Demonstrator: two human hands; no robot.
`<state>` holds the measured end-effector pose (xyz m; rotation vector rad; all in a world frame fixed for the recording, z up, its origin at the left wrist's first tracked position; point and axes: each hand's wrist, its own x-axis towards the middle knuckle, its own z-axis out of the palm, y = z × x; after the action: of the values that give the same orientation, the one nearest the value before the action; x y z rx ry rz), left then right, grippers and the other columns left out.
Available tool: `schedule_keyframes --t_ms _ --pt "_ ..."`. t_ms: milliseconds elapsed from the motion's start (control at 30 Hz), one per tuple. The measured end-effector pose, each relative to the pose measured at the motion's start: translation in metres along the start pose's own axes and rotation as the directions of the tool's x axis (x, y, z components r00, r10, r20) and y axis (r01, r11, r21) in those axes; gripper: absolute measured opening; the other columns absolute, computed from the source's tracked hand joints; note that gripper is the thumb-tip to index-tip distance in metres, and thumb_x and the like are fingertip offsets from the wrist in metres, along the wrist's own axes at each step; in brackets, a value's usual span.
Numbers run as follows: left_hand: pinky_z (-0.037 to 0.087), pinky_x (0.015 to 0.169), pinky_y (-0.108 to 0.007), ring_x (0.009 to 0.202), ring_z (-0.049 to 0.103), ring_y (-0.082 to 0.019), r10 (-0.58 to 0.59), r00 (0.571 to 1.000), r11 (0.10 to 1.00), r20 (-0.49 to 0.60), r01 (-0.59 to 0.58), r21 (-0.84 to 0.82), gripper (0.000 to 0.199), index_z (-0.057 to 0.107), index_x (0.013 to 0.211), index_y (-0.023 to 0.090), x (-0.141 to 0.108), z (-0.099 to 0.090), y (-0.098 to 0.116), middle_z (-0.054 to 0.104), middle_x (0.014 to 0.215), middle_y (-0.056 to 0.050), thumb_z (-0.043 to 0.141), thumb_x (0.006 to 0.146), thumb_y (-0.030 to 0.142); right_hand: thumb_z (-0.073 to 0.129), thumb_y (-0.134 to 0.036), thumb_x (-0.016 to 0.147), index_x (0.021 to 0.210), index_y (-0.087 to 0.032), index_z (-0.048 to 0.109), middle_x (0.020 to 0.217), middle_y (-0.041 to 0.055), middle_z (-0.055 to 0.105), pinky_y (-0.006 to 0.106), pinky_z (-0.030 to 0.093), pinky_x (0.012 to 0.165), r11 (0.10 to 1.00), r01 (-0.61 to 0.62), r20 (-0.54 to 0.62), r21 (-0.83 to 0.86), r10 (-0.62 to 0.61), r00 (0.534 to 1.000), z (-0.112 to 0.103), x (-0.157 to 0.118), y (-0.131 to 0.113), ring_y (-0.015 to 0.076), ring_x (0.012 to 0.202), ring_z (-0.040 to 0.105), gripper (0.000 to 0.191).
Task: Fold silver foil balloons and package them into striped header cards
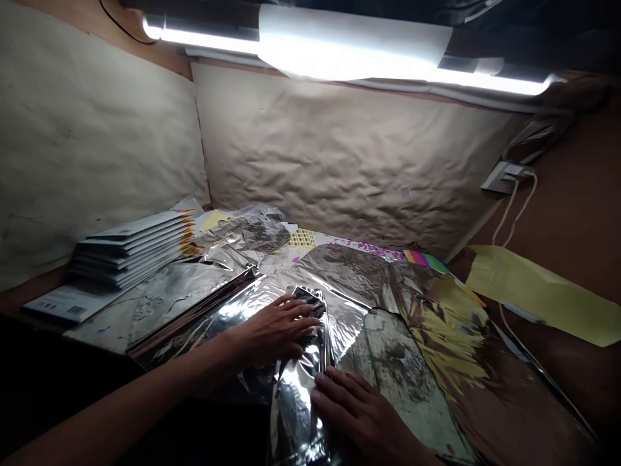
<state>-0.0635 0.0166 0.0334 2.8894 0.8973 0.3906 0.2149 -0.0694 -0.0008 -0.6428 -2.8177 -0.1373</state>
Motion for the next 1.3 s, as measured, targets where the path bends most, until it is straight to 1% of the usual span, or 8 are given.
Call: schedule_keyframes --t_ms 133,300,500,633,800,900,1033,1300 --pt "0.044 0.079 -0.032 0.080 0.058 -0.018 -0.005 1.000 0.996 -0.023 0.003 -0.086 0.023 0.059 0.105 0.021 -0.043 -0.001 0.042 0.065 0.088 -0.004 0.052 0.085 0.015 0.050 -0.018 0.096 0.128 -0.018 0.061 0.132 0.0076 0.062 0.036 0.049 0.101 0.978 -0.076 -0.107 0.195 0.098 0.989 -0.005 0.012 -0.005 0.0226 0.126 0.054 0.034" --pt "0.039 0.104 -0.038 0.109 0.060 -0.022 -0.212 0.976 0.911 -0.041 0.182 -0.371 0.058 0.045 0.132 0.026 -0.081 0.006 0.071 0.065 0.121 -0.004 0.064 0.077 0.022 0.054 -0.031 0.095 0.100 -0.021 0.072 0.102 0.0061 0.073 0.031 0.053 0.085 0.691 -0.350 -0.012 0.632 0.461 0.887 -0.002 0.023 0.001 0.0212 0.100 0.066 0.022" --pt "0.052 0.074 -0.031 0.067 0.067 -0.018 -0.762 0.647 0.496 0.031 0.614 -0.613 0.053 0.034 0.146 0.024 -0.045 0.019 0.065 0.071 0.072 0.002 0.045 0.096 0.039 0.061 -0.047 0.087 0.143 -0.018 0.043 0.063 -0.0022 0.062 0.026 0.047 0.056 0.189 -0.596 0.213 0.780 0.816 0.537 0.008 0.053 0.008 0.0170 0.057 0.060 0.065" --pt "0.052 0.083 -0.041 0.095 0.066 -0.025 -0.735 0.628 0.677 -0.256 0.660 -0.327 0.073 0.015 0.155 0.026 -0.034 0.028 0.054 0.069 0.106 -0.008 0.052 0.092 0.031 0.067 -0.040 0.082 0.155 -0.024 0.017 0.092 0.0016 0.065 0.025 0.047 0.052 0.263 -0.622 0.082 0.738 0.879 0.470 0.011 0.064 0.010 0.0112 0.053 0.054 0.090" --pt "0.039 0.110 -0.050 0.145 0.028 -0.030 -0.377 0.903 0.924 -0.208 0.383 -0.008 0.057 0.034 0.149 0.033 -0.039 0.036 0.043 0.031 0.157 -0.006 0.043 0.095 0.017 0.055 -0.032 0.092 0.139 -0.028 0.050 0.135 0.0113 0.049 0.032 0.056 0.072 0.558 -0.637 -0.046 0.533 0.770 0.636 0.010 0.051 0.004 0.0116 0.067 0.062 0.048" --pt "0.039 0.111 -0.050 0.142 0.035 -0.028 -0.336 0.938 0.942 -0.088 0.337 -0.009 0.058 0.033 0.149 0.034 -0.048 0.027 0.049 0.036 0.155 -0.004 0.045 0.094 0.019 0.053 -0.036 0.094 0.129 -0.026 0.060 0.150 0.0131 0.036 0.037 0.054 0.091 0.736 -0.561 -0.041 0.379 0.619 0.785 0.002 0.026 -0.006 0.0236 0.106 0.064 0.038" --pt "0.034 0.115 -0.051 0.142 0.035 -0.026 -0.250 0.968 0.966 -0.015 0.248 -0.068 0.062 0.033 0.147 0.040 -0.062 0.013 0.066 0.037 0.154 0.001 0.052 0.091 0.023 0.067 -0.063 0.078 0.147 -0.025 0.044 0.160 0.0147 0.018 0.048 0.048 0.101 0.943 -0.303 -0.105 0.141 0.318 0.942 -0.010 -0.008 -0.009 0.0398 0.134 0.043 0.082" --pt "0.027 0.119 -0.048 0.137 0.042 -0.027 -0.097 0.994 0.973 0.042 0.104 -0.204 0.083 0.024 0.153 0.031 -0.074 -0.002 0.067 0.043 0.151 -0.005 0.064 0.083 0.052 0.054 -0.023 0.091 0.154 -0.022 0.028 0.154 0.0067 0.037 0.043 0.031 0.117 0.951 -0.228 0.157 0.210 0.197 0.968 -0.012 -0.013 -0.001 0.0249 0.144 0.031 0.068"
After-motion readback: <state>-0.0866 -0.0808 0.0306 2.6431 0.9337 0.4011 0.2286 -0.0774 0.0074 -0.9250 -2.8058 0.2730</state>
